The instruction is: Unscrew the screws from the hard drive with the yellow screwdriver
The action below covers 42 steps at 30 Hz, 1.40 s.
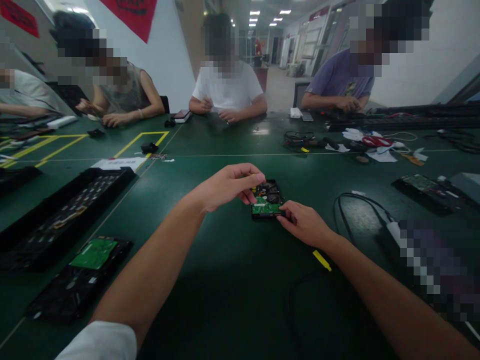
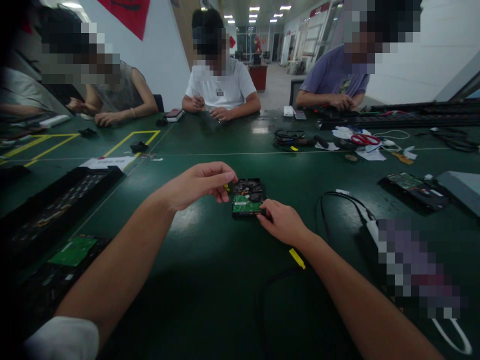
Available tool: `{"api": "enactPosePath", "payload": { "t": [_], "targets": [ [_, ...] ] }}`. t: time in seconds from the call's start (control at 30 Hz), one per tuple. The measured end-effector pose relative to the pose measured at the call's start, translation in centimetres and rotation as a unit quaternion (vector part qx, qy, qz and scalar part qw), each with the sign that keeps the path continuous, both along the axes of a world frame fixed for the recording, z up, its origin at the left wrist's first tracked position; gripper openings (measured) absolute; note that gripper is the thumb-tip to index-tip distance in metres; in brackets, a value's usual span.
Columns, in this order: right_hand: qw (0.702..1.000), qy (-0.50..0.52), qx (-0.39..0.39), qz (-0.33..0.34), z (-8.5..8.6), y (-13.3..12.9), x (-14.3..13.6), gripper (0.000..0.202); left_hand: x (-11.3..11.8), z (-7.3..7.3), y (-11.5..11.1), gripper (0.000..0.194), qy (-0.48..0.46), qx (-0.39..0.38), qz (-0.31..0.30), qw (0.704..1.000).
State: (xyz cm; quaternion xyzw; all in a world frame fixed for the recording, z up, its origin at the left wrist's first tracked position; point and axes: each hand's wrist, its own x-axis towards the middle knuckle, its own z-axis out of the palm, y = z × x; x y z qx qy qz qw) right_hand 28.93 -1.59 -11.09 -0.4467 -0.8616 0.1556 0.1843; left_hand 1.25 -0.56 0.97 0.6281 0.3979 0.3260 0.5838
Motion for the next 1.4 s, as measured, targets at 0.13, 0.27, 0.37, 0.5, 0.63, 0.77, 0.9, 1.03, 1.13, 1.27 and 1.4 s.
{"api": "enactPosePath", "payload": {
  "t": [0.13, 0.27, 0.37, 0.5, 0.63, 0.77, 0.9, 1.03, 1.13, 1.27, 1.4],
  "targets": [
    [1.000, -0.003, 0.001, 0.000, 0.05, -0.01, -0.03, 0.020, -0.01, 0.16, -0.09, 0.029, 0.005, 0.005, -0.005, 1.000],
    [1.000, -0.005, -0.003, -0.003, 0.04, 0.03, -0.03, 0.021, -0.03, 0.10, 0.00, 0.033, -0.008, -0.013, 0.006, 1.000],
    [1.000, -0.007, -0.005, -0.006, -0.01, 0.08, 0.00, 0.022, -0.07, 0.00, 0.05, 0.031, -0.024, -0.034, 0.007, 0.999],
    [1.000, -0.005, 0.000, -0.002, -0.06, 0.07, 0.04, 0.022, -0.18, -0.16, 0.10, 0.029, -0.044, -0.050, 0.011, 0.998],
    [1.000, -0.008, -0.002, -0.001, -0.03, 0.02, 0.04, 0.022, -0.24, -0.18, 0.15, 0.026, -0.037, -0.042, 0.005, 0.998],
    [1.000, -0.006, -0.002, -0.004, -0.04, 0.01, 0.04, 0.021, -0.22, -0.02, 0.17, 0.023, -0.019, -0.022, 0.004, 1.000],
    [1.000, -0.008, -0.002, -0.003, -0.12, 0.05, 0.07, 0.022, -0.24, 0.08, 0.10, 0.024, -0.012, -0.023, 0.006, 1.000],
    [1.000, -0.006, -0.002, -0.003, -0.15, 0.07, 0.06, 0.022, -0.21, 0.00, -0.01, 0.026, -0.039, -0.045, 0.004, 0.998],
    [1.000, -0.007, -0.003, -0.005, -0.14, 0.07, 0.05, 0.021, -0.13, 0.00, -0.02, 0.027, -0.045, -0.042, 0.009, 0.998],
    [1.000, -0.006, -0.003, -0.004, -0.18, 0.07, 0.07, 0.021, -0.16, 0.07, 0.06, 0.031, -0.010, -0.014, 0.015, 1.000],
    [1.000, -0.004, -0.001, -0.003, -0.23, 0.07, 0.07, 0.021, -0.31, 0.04, 0.10, 0.031, 0.019, 0.021, -0.007, 1.000]
  ]
}}
